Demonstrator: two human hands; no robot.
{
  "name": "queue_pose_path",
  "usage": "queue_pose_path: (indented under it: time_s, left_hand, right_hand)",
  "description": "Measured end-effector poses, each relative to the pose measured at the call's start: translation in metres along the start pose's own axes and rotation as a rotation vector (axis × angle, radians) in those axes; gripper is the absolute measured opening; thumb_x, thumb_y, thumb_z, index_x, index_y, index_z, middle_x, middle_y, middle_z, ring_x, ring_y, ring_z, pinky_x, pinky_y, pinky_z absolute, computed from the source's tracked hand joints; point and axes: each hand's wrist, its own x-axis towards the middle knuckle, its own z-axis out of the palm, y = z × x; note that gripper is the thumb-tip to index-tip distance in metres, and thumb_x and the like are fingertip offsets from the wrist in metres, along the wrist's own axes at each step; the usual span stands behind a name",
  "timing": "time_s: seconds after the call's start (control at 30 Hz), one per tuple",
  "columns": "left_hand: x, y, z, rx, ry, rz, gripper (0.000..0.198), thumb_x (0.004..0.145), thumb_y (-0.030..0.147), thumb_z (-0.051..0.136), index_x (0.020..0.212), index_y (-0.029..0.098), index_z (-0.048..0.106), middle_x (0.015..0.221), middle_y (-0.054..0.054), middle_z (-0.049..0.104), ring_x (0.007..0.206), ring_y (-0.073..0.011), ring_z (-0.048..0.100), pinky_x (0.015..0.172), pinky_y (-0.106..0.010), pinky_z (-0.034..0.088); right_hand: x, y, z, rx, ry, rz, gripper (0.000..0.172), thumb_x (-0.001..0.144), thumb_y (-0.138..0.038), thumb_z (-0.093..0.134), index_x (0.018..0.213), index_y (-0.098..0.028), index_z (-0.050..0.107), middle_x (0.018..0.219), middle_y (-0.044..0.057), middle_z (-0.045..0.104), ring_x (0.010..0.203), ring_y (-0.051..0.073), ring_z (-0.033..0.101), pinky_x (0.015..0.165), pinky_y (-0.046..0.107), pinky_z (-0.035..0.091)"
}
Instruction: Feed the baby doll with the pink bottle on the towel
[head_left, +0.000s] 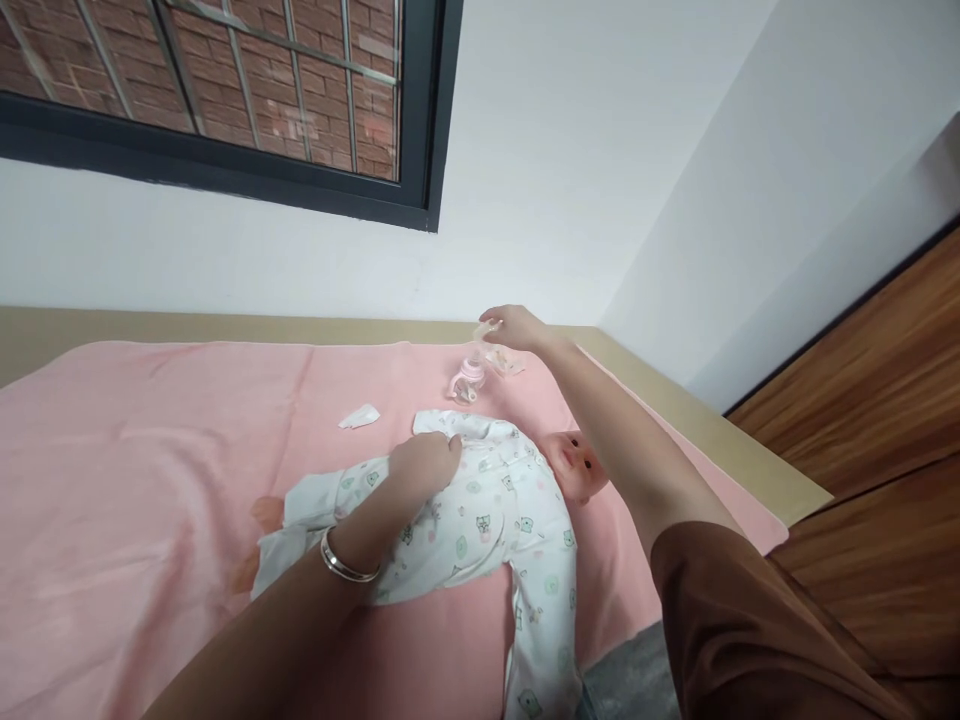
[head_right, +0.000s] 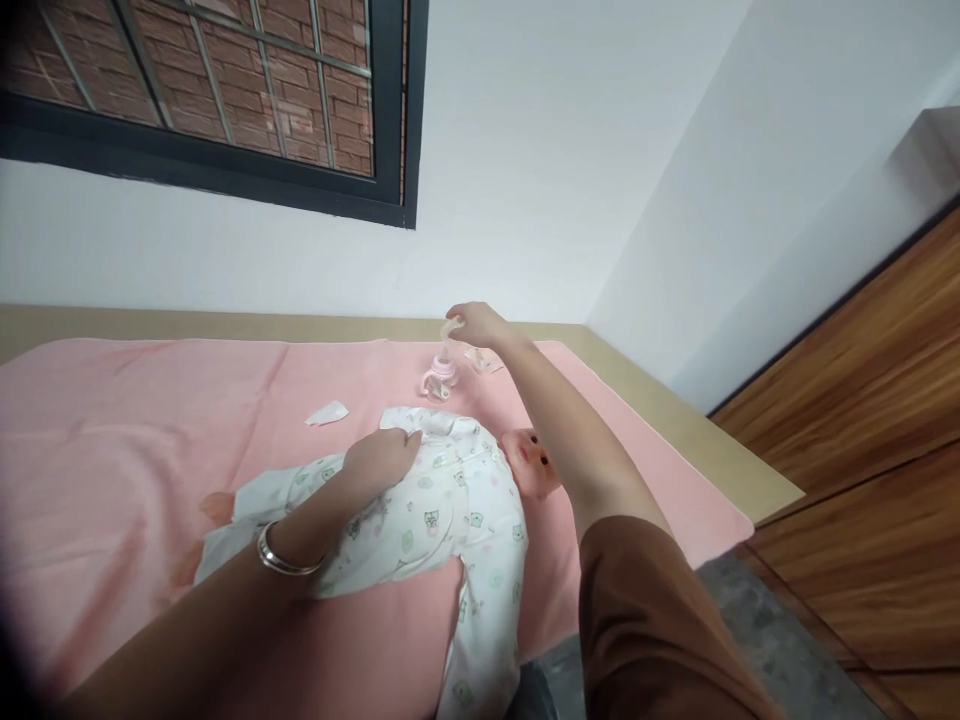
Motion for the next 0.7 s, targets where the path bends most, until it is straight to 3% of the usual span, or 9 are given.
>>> queue_pose_path:
  time_s: [0.17,0.3,0.7]
  left_hand:
    - [0.0,0.001,0.0,0.001,-0.003,-0.006,0.033,0.1,0.038,0.061,0.125,0.016,0.061,0.125,-0.01,0.063,0.108,-0.0235,0.065,0.093,-0.045,0.057]
    - [0.0,0.001,0.001,-0.004,-0.007,-0.007,0.034,0.1,0.038,0.061,0.125,0.016,0.061,0.125,-0.01,0.063,0.108,-0.0234,0.065,0.092,-0.045,0.057]
    - [0.001,0.0,0.001,0.0,-0.024,-0.013,0.034,0.1,0.038,0.061,0.125,0.016,0.061,0.126,-0.01,0.063,0.108,-0.0236,0.065,0.093,-0.045,0.056]
  right_hand:
    - [0.011,-0.018,0.022,-0.172,-0.203,-0.029,0.056,0.079,-0.024,0.063,0.134,-0.022,0.059,0.139,0.004,0.057,0.125,0.02,0.056,0.107,0.029,0.046]
    - [0.017,-0.022,0.033,-0.204,-0.295,-0.036,0.055,0.077,-0.021,0.062,0.132,-0.024,0.06,0.137,0.004,0.058,0.122,0.022,0.057,0.105,0.032,0.048]
    - [0.016,-0.034,0.044,-0.3,-0.374,-0.026,0.056,0.069,-0.02,0.068,0.125,-0.025,0.064,0.133,0.007,0.059,0.115,0.022,0.06,0.091,0.03,0.052]
